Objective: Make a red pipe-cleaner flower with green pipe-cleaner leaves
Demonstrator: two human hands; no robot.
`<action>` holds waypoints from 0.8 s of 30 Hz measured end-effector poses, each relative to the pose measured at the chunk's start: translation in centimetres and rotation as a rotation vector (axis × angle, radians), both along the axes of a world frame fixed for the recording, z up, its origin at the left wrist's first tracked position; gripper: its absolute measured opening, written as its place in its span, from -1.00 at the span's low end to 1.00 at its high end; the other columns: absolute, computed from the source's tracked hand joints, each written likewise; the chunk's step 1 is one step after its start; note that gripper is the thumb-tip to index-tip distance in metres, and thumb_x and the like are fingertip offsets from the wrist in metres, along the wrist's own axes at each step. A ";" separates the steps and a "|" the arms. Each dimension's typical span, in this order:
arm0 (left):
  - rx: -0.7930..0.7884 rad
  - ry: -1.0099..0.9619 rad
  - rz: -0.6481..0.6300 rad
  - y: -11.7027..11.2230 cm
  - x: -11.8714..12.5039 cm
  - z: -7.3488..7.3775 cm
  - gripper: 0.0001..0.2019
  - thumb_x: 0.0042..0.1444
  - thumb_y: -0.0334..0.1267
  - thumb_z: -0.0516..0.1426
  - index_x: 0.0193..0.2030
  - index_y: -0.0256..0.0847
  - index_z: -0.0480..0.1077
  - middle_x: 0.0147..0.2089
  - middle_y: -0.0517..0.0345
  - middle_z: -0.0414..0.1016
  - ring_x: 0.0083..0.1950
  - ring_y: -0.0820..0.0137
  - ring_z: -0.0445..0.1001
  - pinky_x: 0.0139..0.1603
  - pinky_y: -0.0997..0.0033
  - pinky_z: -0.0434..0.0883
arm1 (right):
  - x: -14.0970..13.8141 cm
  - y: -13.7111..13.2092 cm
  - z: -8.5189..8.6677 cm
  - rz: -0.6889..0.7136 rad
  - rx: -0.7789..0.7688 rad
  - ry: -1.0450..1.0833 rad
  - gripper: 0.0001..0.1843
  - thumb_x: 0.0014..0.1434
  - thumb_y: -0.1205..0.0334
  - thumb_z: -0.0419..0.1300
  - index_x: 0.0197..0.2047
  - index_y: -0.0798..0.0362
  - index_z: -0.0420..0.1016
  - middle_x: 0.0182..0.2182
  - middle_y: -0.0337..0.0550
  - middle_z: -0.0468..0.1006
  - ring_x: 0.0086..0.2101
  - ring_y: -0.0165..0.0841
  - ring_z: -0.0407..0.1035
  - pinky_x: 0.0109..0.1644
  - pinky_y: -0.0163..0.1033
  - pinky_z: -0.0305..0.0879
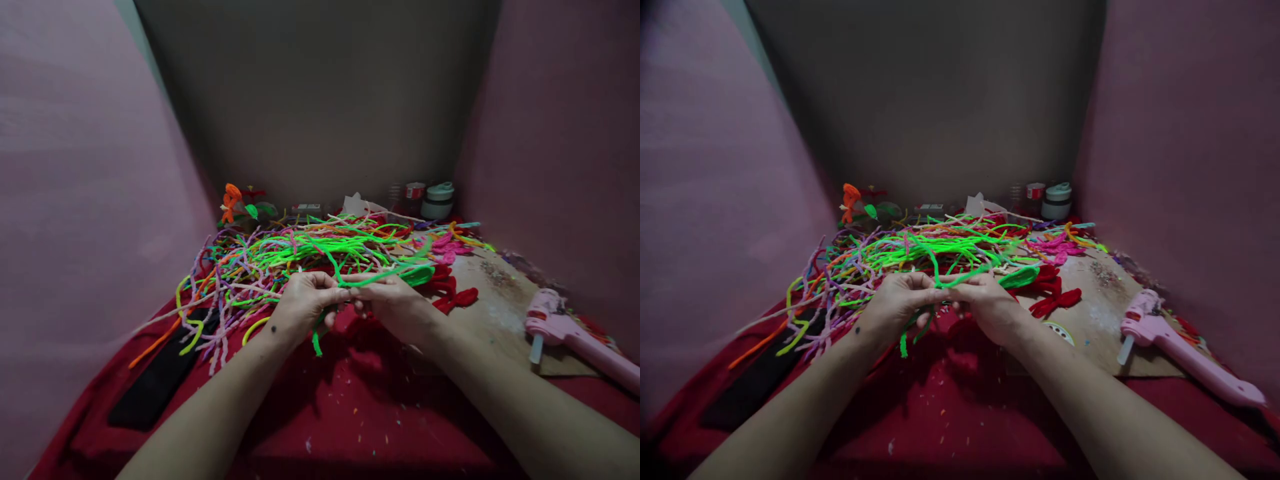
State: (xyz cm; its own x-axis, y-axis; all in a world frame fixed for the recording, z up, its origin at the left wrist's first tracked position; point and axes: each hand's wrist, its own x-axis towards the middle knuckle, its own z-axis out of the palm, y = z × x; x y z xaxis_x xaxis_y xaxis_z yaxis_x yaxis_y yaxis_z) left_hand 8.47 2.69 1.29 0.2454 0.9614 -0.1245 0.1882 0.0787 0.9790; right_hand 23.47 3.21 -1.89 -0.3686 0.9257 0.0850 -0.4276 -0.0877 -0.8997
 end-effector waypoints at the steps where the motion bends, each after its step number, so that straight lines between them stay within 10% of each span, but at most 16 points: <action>1: 0.022 0.020 0.026 -0.1 0.1 0.0 -0.77 -0.10 -0.23 0.19 -0.59 -0.27 0.25 -0.82 0.33 0.24 -0.83 0.61 0.11 -0.80 0.63 0.06 | -0.1 -0.1 -0.1 -0.005 0.043 -0.019 -0.86 -0.11 0.31 0.28 -0.40 0.15 0.55 -0.59 -0.26 0.46 -0.56 -0.53 0.23 -0.46 -0.38 0.11; 9: 0.271 0.260 0.102 -0.4 0.6 -0.3 -0.83 -0.06 -0.38 0.09 -0.63 -0.25 0.26 -0.78 0.33 0.25 -0.76 0.59 0.19 -0.74 0.62 0.10 | -1.0 -0.4 -0.9 -0.150 0.168 -0.020 -0.90 -0.07 0.28 0.27 -0.41 0.09 0.58 -0.57 -0.27 0.46 -0.50 -0.47 0.24 -0.37 -0.31 0.15; 16: 0.934 0.614 0.089 0.1 0.0 -2.2 -0.88 0.00 -0.41 0.07 -0.52 -0.25 0.34 -0.58 0.22 0.38 -0.54 0.51 0.32 -0.47 0.53 0.23 | -1.4 -0.7 -0.7 -0.278 0.193 -0.081 -0.91 -0.07 0.23 0.27 -0.49 0.05 0.58 -0.59 -0.30 0.48 -0.52 -0.48 0.28 -0.37 -0.33 0.19; 24: 0.722 0.634 -0.111 0.0 0.3 -1.5 -0.73 0.11 -0.23 0.04 -0.58 -0.24 0.28 -0.63 0.29 0.24 -0.58 0.55 0.17 -0.52 0.55 0.11 | -1.2 -0.1 -0.5 -0.409 0.027 0.084 -0.87 -0.15 0.23 0.33 -0.51 0.12 0.53 -0.60 -0.25 0.49 -0.54 -0.45 0.32 -0.41 -0.32 0.25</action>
State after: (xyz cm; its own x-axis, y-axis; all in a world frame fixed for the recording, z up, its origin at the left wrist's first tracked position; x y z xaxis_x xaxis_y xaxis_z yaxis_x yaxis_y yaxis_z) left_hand 8.75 2.73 -0.26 0.4297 0.8338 0.3467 0.6685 -0.5518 0.4986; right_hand 22.25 3.11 -2.41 0.0382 0.9914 0.1250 -0.4945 0.1274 -0.8598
